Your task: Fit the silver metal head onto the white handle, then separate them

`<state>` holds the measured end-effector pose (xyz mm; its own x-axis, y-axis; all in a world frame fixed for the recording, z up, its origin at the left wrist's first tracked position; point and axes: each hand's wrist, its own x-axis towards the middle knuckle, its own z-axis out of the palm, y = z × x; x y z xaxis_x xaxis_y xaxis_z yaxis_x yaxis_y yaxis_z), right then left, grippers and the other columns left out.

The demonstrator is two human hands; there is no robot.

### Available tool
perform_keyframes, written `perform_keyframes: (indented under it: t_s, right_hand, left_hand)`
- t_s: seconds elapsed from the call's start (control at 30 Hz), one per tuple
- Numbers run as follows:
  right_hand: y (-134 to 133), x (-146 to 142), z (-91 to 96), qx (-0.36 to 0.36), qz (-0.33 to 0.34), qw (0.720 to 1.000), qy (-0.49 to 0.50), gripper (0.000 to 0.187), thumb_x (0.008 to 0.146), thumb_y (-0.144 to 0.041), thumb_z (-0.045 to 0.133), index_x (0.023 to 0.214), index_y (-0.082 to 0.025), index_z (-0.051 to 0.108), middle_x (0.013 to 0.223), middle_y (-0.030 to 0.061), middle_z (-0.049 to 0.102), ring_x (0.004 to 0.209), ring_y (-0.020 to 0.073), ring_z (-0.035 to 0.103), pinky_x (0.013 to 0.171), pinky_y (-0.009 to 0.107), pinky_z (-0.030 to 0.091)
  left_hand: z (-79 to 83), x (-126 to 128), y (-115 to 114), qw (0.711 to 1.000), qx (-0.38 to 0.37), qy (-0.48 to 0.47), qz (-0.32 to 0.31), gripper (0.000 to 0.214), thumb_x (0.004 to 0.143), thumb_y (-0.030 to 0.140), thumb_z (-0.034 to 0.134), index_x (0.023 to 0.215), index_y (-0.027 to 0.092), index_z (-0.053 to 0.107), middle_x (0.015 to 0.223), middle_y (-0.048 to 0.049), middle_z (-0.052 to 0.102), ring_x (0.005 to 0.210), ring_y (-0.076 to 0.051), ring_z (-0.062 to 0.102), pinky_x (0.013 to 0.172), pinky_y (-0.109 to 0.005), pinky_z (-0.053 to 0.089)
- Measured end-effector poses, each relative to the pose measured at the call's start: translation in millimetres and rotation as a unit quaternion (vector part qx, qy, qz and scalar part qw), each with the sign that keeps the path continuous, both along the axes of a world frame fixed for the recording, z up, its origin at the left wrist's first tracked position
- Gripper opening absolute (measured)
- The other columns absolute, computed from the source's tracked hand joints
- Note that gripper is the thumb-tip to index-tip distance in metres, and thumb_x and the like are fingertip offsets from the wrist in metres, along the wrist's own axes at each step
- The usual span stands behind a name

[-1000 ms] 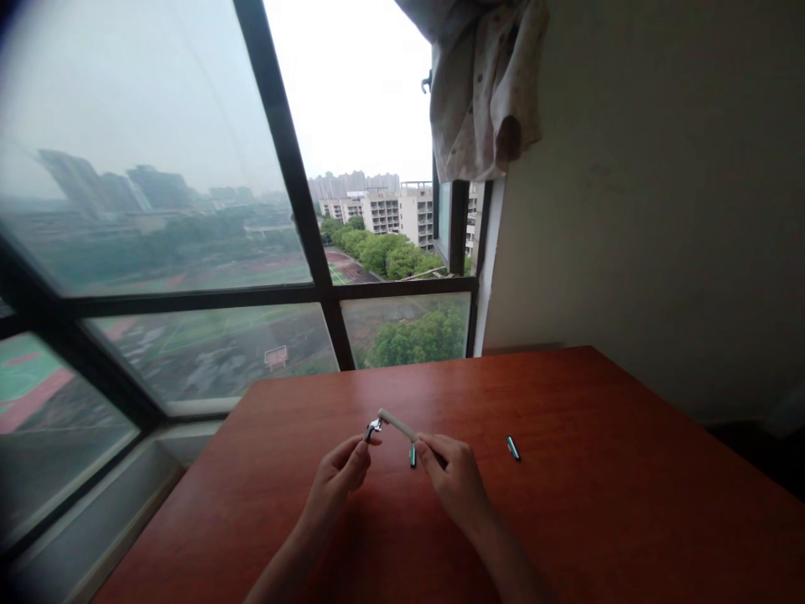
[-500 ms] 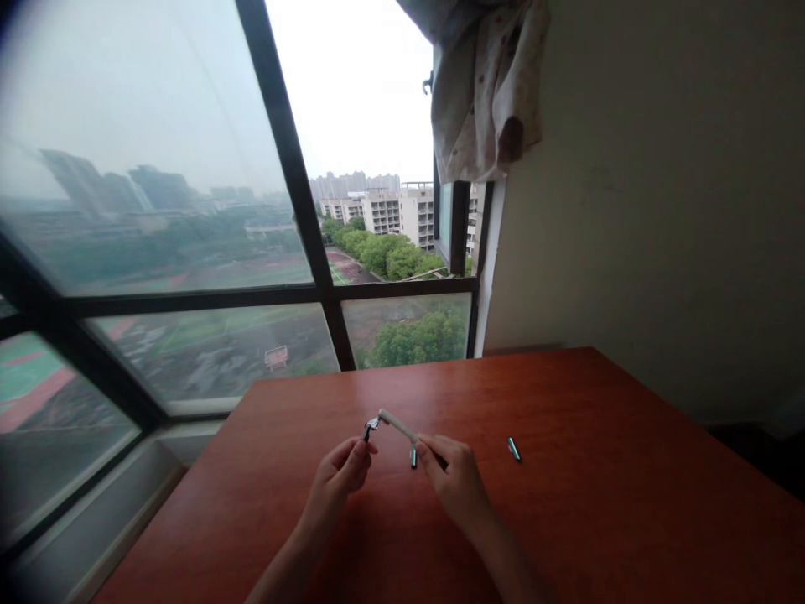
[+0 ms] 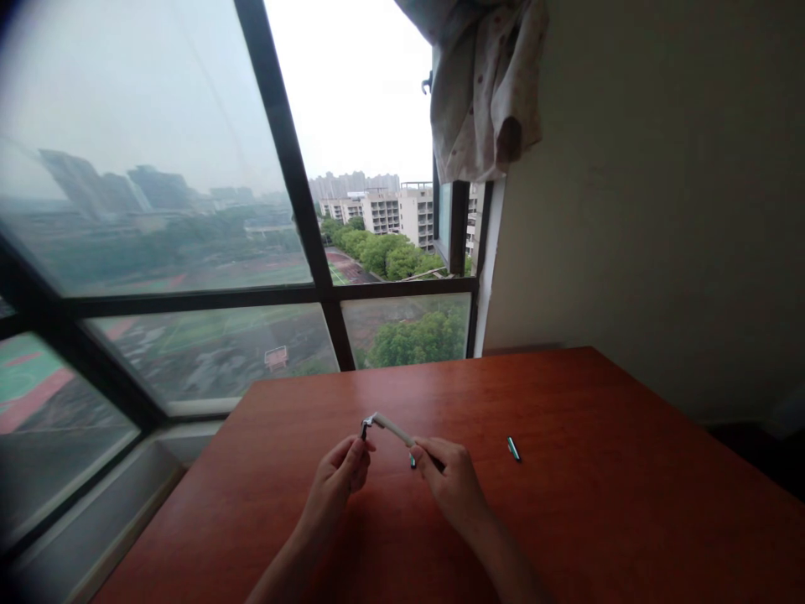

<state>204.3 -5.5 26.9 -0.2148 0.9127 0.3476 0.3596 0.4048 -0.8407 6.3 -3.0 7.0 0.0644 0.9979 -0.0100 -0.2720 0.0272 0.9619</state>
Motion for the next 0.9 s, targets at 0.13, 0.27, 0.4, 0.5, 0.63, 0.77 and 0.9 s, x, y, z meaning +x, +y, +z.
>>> perform_keyframes:
  t_s: [0.13, 0.27, 0.4, 0.5, 0.63, 0.77, 0.9]
  right_hand:
    - [1.5, -0.3, -2.2, -0.005, -0.013, 1.000, 0.003, 0.043, 0.091, -0.044, 0.042, 0.077, -0.014, 0.069, 0.064, 0.0027, 0.061, 0.060, 0.0159, 0.054, 0.055, 0.023, 0.038]
    - [-0.8, -1.5, 0.2, -0.015, -0.001, 1.000, 0.006, 0.043, 0.092, -0.044, 0.041, 0.075, -0.014, 0.067, 0.063, 0.0010, 0.057, 0.059, 0.0148, 0.052, 0.054, 0.023, 0.035]
    - [-2.3, -2.3, 1.7, -0.031, 0.027, 0.999, 0.011, 0.043, 0.091, -0.046, 0.042, 0.075, -0.014, 0.066, 0.061, -0.0003, 0.054, 0.057, 0.0133, 0.049, 0.052, 0.022, 0.033]
    - [-2.1, -2.1, 1.5, -0.035, 0.027, 0.999, 0.015, 0.045, 0.091, -0.048, 0.041, 0.078, -0.014, 0.067, 0.061, -0.0003, 0.053, 0.056, 0.0132, 0.049, 0.052, 0.022, 0.033]
    - [-2.0, -2.0, 0.8, -0.026, 0.009, 1.000, 0.010, 0.045, 0.092, -0.047, 0.040, 0.078, -0.014, 0.067, 0.061, 0.0003, 0.054, 0.057, 0.0138, 0.051, 0.053, 0.022, 0.035]
    - [-0.9, -2.6, -2.1, -0.017, -0.006, 1.000, 0.008, 0.044, 0.092, -0.046, 0.040, 0.077, -0.014, 0.068, 0.060, 0.0004, 0.055, 0.057, 0.0141, 0.052, 0.053, 0.023, 0.035]
    - [1.4, -2.8, -5.5, -0.013, -0.015, 1.000, 0.007, 0.044, 0.092, -0.046, 0.041, 0.083, -0.014, 0.071, 0.060, 0.0010, 0.058, 0.057, 0.0148, 0.053, 0.053, 0.023, 0.037]
  left_hand:
    - [-0.6, 1.1, -0.5, 1.000, 0.007, -0.011, -0.012, 0.041, 0.075, 0.054, 0.064, 0.078, 0.014, 0.059, 0.052, 0.0085, 0.033, 0.044, -0.005, 0.024, 0.043, -0.019, 0.017]
    - [-3.0, 0.7, 0.5, 1.000, 0.012, -0.002, -0.006, 0.041, 0.076, 0.055, 0.062, 0.078, 0.014, 0.059, 0.051, 0.0084, 0.033, 0.044, -0.005, 0.025, 0.043, -0.019, 0.017]
    - [-4.9, -0.1, 1.8, 1.000, 0.023, -0.003, -0.003, 0.040, 0.078, 0.054, 0.061, 0.078, 0.014, 0.059, 0.051, 0.0085, 0.033, 0.044, -0.005, 0.025, 0.043, -0.019, 0.017]
    - [-4.9, 0.2, 1.5, 1.000, 0.014, -0.004, -0.003, 0.042, 0.076, 0.055, 0.062, 0.078, 0.014, 0.058, 0.052, 0.0084, 0.033, 0.044, -0.005, 0.026, 0.043, -0.019, 0.017]
    - [-3.9, 0.9, 0.5, 1.000, 0.008, -0.007, -0.008, 0.042, 0.076, 0.056, 0.063, 0.078, 0.014, 0.058, 0.052, 0.0082, 0.034, 0.043, -0.005, 0.026, 0.043, -0.019, 0.017]
    - [-3.2, 1.1, 0.0, 1.000, 0.008, -0.008, -0.009, 0.042, 0.076, 0.055, 0.063, 0.078, 0.014, 0.059, 0.052, 0.0081, 0.034, 0.043, -0.005, 0.026, 0.043, -0.019, 0.017]
    - [-2.8, 1.0, -0.2, 1.000, 0.011, -0.010, -0.012, 0.041, 0.076, 0.055, 0.063, 0.079, 0.014, 0.059, 0.051, 0.0087, 0.033, 0.043, -0.005, 0.025, 0.043, -0.019, 0.017]
